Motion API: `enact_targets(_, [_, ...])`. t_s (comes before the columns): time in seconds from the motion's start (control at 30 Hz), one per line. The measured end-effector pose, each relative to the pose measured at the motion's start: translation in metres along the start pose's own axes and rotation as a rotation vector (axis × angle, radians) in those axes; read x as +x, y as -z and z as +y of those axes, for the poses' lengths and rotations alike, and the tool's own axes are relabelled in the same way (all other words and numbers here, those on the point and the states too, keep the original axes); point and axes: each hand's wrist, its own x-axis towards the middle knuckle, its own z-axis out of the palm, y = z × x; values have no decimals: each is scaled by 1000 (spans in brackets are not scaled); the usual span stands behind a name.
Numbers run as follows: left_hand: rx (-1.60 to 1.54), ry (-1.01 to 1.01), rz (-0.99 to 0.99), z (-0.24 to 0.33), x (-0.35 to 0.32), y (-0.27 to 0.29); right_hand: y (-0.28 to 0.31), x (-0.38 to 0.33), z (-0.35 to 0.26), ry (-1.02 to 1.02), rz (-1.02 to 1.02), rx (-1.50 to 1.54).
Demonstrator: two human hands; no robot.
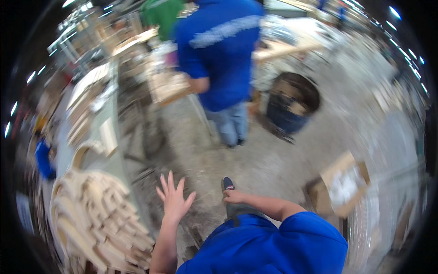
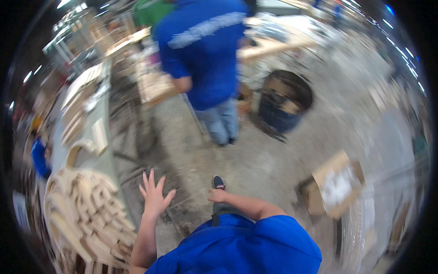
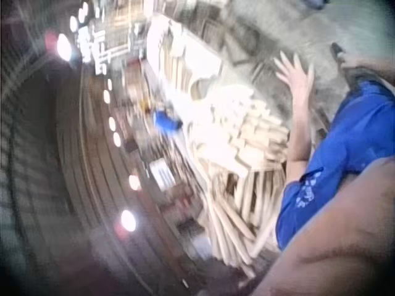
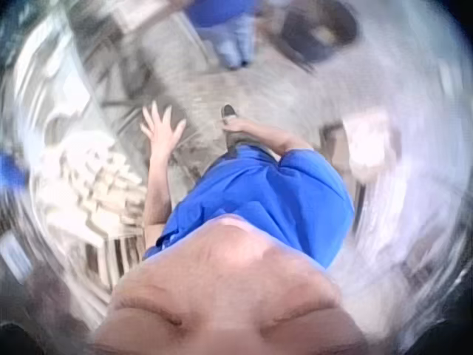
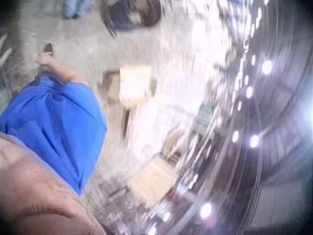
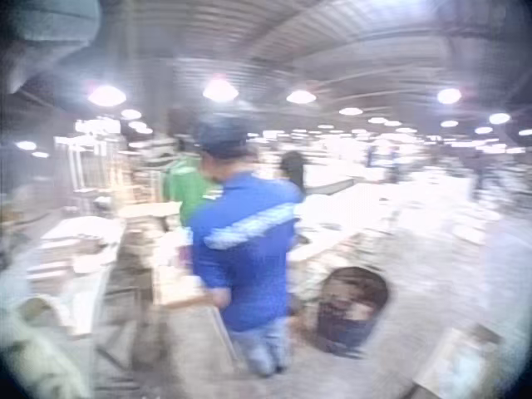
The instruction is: The person stacks wooden chair components, including legs and curved backrests, in a workshop. They pick up bundles of parts from the floor and arrange them into neat piles on a table, occasionally using a brush to apply a substance to the wood.
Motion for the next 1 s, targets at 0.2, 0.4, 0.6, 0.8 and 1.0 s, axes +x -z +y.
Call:
enact_targets(0.2, [205,-370,-628,93,-93,-147,-42,-188,91,-280,93,131])
enact_targets(0.4, [43,-561,-1117,231,-159,-233,-50,-385,182,-622,322,216])
enact_targets(0.6, [-230,-255,-1172,372,-194,-308,-104,-579,280,-685,612,456])
enact_targets(0.8, [-40,-153,-1195,500,-251,-389,-209,-778,399,-894,932,675])
enact_targets(1.0, [8,-377,-1178,659,-255,-454,-242,-903,460,-1081,1193,934])
